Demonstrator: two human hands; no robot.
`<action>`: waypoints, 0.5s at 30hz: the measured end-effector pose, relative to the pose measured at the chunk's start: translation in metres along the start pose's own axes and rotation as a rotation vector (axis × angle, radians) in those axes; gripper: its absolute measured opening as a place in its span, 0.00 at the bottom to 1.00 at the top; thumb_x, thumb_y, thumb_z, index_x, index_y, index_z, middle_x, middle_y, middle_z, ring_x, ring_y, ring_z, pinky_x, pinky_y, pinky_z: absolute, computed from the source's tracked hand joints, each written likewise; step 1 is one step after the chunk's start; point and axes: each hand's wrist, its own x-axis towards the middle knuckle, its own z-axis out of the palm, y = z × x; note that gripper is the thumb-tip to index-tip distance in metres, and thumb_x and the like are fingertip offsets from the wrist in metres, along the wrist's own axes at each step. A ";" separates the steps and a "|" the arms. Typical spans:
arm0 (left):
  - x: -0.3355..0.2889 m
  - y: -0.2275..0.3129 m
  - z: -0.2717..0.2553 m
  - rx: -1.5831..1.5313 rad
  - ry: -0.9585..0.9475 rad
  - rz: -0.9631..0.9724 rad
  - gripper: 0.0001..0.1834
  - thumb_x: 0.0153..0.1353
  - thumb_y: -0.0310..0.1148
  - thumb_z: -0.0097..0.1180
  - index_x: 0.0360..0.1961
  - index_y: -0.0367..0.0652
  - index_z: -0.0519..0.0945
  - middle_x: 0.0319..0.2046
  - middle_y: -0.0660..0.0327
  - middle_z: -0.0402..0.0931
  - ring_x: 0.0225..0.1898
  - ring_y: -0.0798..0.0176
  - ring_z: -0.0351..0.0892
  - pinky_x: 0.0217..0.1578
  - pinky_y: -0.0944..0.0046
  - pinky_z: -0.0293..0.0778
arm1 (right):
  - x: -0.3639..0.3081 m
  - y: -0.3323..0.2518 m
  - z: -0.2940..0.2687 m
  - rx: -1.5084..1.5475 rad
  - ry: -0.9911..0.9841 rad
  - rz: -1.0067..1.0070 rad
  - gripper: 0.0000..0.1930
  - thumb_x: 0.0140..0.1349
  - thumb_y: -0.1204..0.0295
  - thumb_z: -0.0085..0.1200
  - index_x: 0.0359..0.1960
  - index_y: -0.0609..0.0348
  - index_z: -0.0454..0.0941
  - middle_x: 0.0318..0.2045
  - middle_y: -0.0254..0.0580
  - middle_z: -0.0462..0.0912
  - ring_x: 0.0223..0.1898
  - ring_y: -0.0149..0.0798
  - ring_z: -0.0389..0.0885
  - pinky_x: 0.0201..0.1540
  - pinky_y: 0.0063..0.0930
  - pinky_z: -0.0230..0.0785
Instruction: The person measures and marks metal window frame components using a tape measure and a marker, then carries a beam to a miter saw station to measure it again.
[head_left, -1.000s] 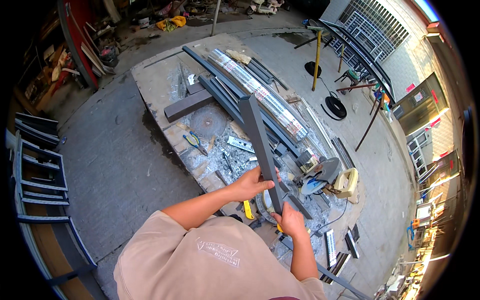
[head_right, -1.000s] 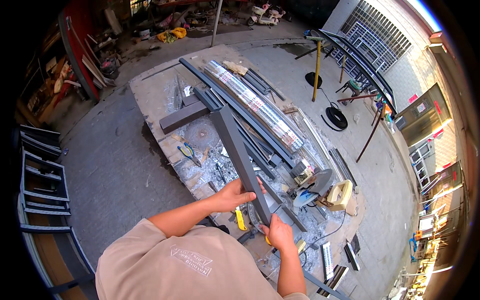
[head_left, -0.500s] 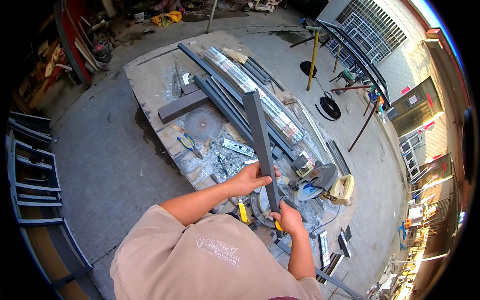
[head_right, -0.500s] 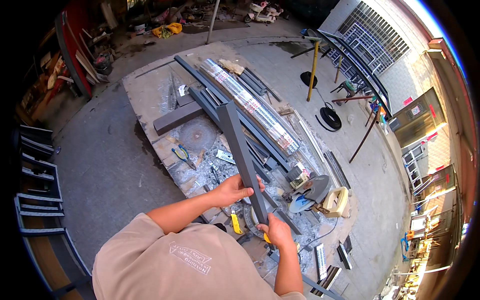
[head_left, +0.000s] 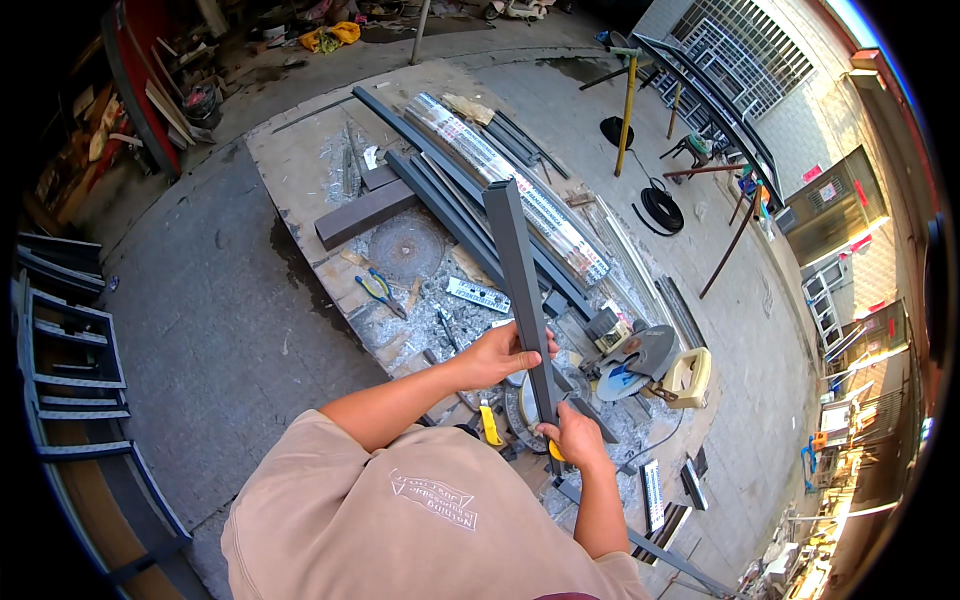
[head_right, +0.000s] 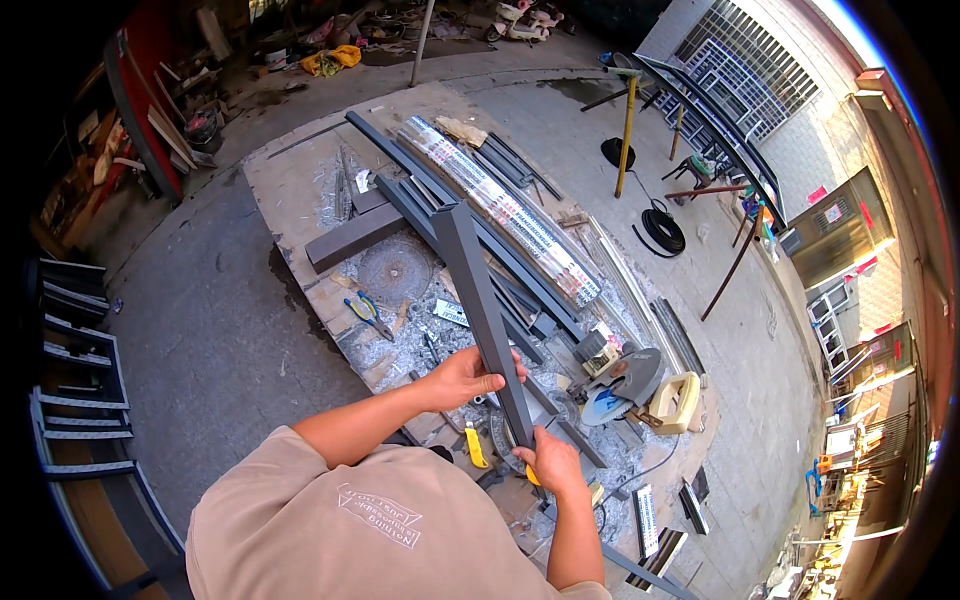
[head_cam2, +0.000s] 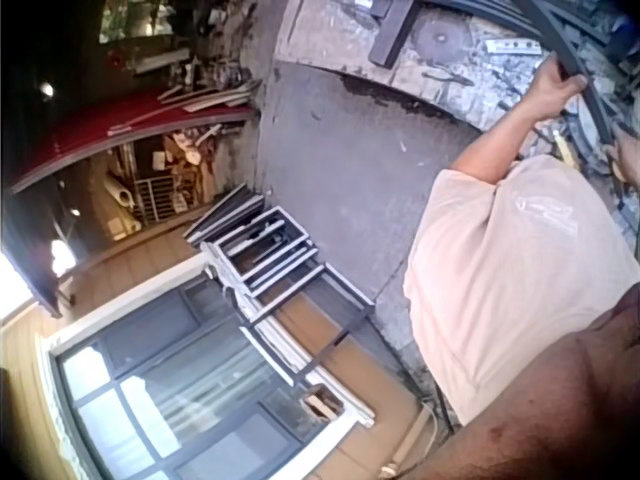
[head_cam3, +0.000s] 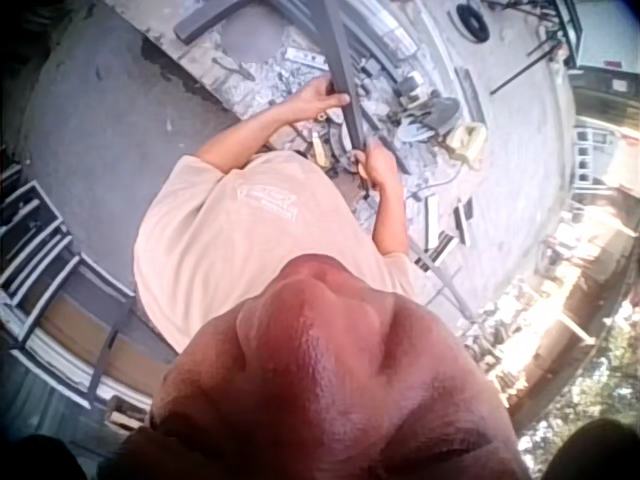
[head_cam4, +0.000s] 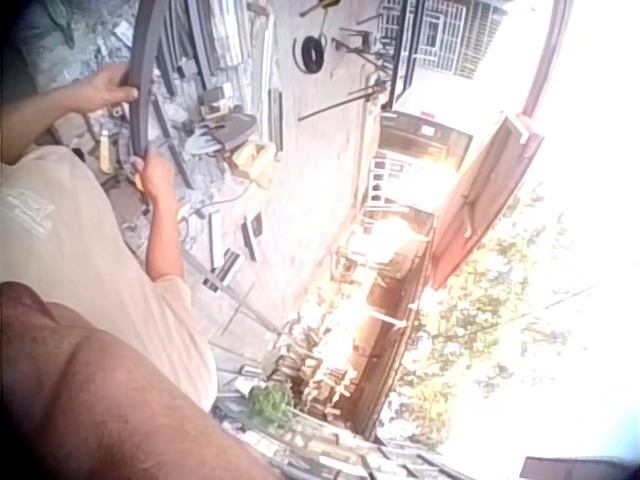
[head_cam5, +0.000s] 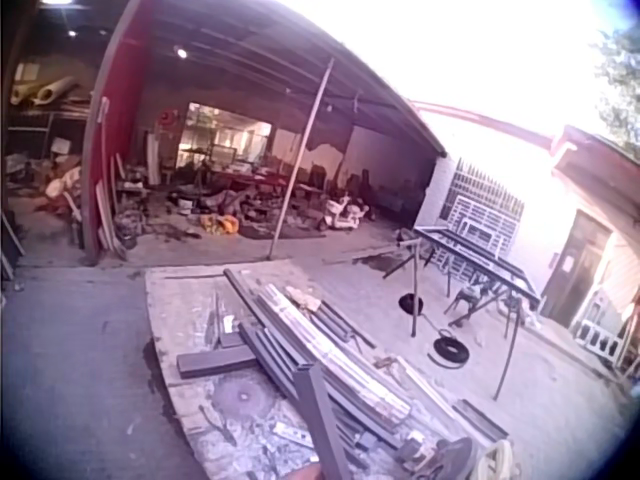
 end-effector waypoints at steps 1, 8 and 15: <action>0.000 0.000 0.001 0.002 0.007 -0.002 0.24 0.74 0.33 0.61 0.65 0.36 0.69 0.58 0.54 0.79 0.64 0.59 0.79 0.67 0.58 0.72 | 0.001 0.001 0.001 0.001 -0.001 0.002 0.29 0.64 0.45 0.64 0.47 0.62 0.76 0.40 0.60 0.87 0.43 0.65 0.85 0.44 0.57 0.75; 0.004 0.003 -0.004 0.049 0.159 -0.047 0.25 0.74 0.38 0.61 0.64 0.39 0.69 0.57 0.56 0.80 0.61 0.58 0.80 0.63 0.57 0.76 | 0.004 0.002 0.006 0.113 0.053 0.037 0.32 0.62 0.46 0.66 0.57 0.60 0.78 0.42 0.58 0.88 0.46 0.61 0.86 0.47 0.52 0.77; 0.008 0.010 -0.010 0.115 0.246 -0.099 0.22 0.77 0.40 0.56 0.64 0.40 0.69 0.56 0.56 0.81 0.59 0.59 0.82 0.58 0.57 0.81 | 0.011 0.010 0.022 0.092 0.106 0.012 0.30 0.63 0.48 0.67 0.57 0.58 0.79 0.46 0.56 0.88 0.47 0.60 0.86 0.48 0.52 0.76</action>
